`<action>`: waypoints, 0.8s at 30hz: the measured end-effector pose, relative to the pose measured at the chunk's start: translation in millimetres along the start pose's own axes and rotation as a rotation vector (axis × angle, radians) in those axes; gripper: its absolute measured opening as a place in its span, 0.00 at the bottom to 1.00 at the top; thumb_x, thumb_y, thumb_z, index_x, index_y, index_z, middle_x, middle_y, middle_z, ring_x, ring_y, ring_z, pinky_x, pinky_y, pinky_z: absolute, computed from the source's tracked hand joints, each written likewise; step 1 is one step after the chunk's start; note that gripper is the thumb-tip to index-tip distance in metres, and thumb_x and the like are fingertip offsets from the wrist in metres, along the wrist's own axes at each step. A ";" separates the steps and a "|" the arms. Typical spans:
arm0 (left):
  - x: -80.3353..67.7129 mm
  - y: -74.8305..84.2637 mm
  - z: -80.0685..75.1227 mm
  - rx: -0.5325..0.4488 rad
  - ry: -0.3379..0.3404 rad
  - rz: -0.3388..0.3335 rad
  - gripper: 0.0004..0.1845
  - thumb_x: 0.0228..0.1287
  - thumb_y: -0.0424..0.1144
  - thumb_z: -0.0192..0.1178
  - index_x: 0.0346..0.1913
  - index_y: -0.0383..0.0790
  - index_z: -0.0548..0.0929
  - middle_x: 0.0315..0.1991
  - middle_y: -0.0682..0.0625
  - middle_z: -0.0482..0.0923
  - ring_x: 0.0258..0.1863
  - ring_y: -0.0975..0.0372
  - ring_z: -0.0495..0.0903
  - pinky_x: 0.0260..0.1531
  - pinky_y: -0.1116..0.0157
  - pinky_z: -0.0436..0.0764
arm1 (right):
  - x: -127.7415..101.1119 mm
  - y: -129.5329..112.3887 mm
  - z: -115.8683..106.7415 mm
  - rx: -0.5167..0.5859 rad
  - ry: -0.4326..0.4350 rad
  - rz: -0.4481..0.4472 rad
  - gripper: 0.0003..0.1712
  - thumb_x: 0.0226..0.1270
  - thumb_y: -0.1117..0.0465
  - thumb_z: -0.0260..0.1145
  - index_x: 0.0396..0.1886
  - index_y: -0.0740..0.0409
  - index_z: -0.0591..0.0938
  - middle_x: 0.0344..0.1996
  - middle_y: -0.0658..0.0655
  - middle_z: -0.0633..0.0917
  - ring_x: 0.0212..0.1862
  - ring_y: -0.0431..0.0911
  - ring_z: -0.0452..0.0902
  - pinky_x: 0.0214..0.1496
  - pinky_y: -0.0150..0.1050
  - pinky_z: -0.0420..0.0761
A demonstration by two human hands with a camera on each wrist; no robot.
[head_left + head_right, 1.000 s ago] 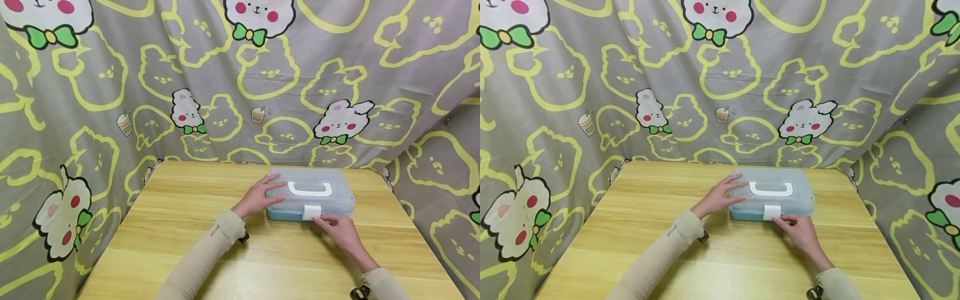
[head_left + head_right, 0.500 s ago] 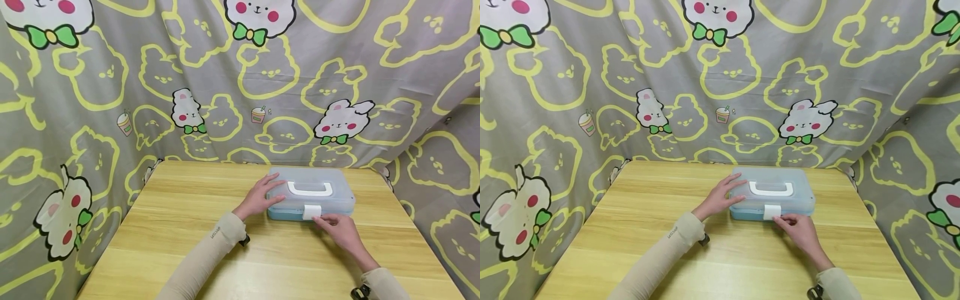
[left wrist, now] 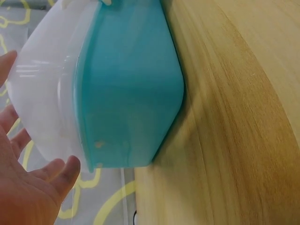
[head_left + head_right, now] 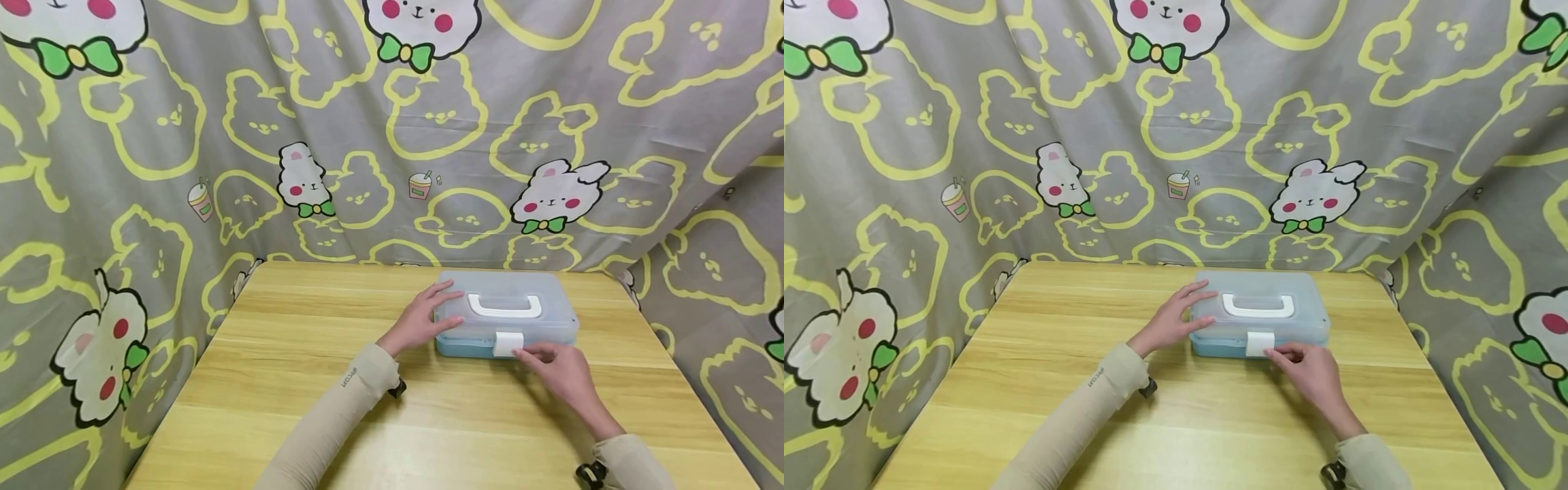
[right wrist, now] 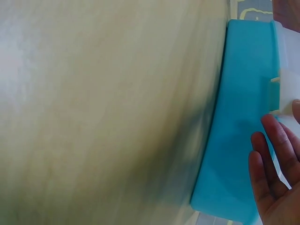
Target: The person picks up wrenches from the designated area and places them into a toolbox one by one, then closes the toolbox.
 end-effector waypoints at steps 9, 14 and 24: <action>1.2 -0.1 -2.4 -0.003 0.003 0.001 0.31 0.73 0.62 0.60 0.75 0.65 0.71 0.83 0.62 0.54 0.82 0.57 0.53 0.76 0.43 0.64 | 2.0 -3.0 -5.7 0.001 0.017 -0.009 0.19 0.67 0.44 0.75 0.37 0.55 0.93 0.34 0.57 0.93 0.35 0.48 0.90 0.41 0.41 0.84; 0.4 -0.5 -1.2 -0.013 0.003 -0.002 0.31 0.73 0.62 0.60 0.75 0.66 0.71 0.82 0.63 0.53 0.83 0.57 0.53 0.76 0.42 0.63 | 2.0 -2.8 -6.2 0.002 0.029 -0.018 0.18 0.66 0.45 0.75 0.37 0.55 0.93 0.33 0.57 0.93 0.35 0.48 0.90 0.40 0.38 0.83; -0.3 -1.4 1.1 -0.023 0.001 -0.003 0.31 0.73 0.62 0.60 0.76 0.66 0.70 0.83 0.64 0.52 0.83 0.57 0.51 0.76 0.42 0.63 | 1.6 -2.4 -7.2 0.017 0.025 -0.012 0.17 0.68 0.45 0.74 0.36 0.54 0.93 0.33 0.55 0.93 0.34 0.46 0.88 0.38 0.34 0.82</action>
Point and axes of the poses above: each hand's wrist, its own x-axis towards the middle knuckle, its own z-axis out of the palm, y = z × x, the point moved 5 cm from there along x, towards the middle knuckle
